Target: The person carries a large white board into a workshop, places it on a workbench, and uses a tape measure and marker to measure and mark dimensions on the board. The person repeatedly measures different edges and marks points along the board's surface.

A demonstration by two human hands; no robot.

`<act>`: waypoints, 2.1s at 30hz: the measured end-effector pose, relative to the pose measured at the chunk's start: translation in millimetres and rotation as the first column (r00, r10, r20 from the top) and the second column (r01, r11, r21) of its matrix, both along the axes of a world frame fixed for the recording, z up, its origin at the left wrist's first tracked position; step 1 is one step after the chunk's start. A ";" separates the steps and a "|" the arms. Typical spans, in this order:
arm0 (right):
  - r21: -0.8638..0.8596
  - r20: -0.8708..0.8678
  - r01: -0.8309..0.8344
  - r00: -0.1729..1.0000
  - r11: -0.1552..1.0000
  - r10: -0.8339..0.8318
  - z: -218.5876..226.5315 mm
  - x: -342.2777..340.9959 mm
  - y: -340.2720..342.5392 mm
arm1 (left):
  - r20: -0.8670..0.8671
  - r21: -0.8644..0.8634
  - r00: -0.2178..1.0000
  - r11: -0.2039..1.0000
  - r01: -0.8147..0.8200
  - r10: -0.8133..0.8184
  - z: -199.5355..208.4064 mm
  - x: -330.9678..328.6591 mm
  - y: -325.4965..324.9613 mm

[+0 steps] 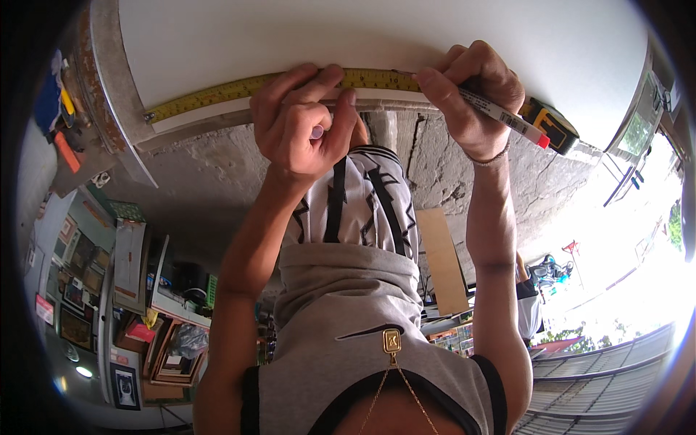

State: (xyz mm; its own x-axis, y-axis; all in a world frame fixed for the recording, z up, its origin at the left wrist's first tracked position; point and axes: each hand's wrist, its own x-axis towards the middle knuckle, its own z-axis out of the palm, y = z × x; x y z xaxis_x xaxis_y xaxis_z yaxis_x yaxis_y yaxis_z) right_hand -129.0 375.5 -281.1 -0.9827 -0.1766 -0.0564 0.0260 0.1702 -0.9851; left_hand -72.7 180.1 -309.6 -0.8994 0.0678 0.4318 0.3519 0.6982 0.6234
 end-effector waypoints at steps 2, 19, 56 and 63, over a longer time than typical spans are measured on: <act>0.004 -0.024 0.002 1.000 1.000 -0.002 -1.6 -0.2 -0.7 | 0.006 0.000 1.000 1.000 -0.002 0.002 -0.1 0.3 0.6; 0.027 -0.123 -0.087 0.988 0.996 0.089 -6.0 0.4 3.1 | -0.013 0.035 1.000 0.999 -0.028 0.028 -3.8 -0.2 2.8; 0.034 -0.131 -0.042 0.990 0.999 0.046 -7.1 -0.9 2.9 | -0.007 0.021 0.999 0.999 -0.036 0.036 -4.4 0.2 3.9; 0.019 -0.202 -0.114 0.973 0.993 0.116 -8.0 -2.1 4.7 | -0.008 0.022 0.999 0.999 -0.035 0.035 -5.1 0.2 3.6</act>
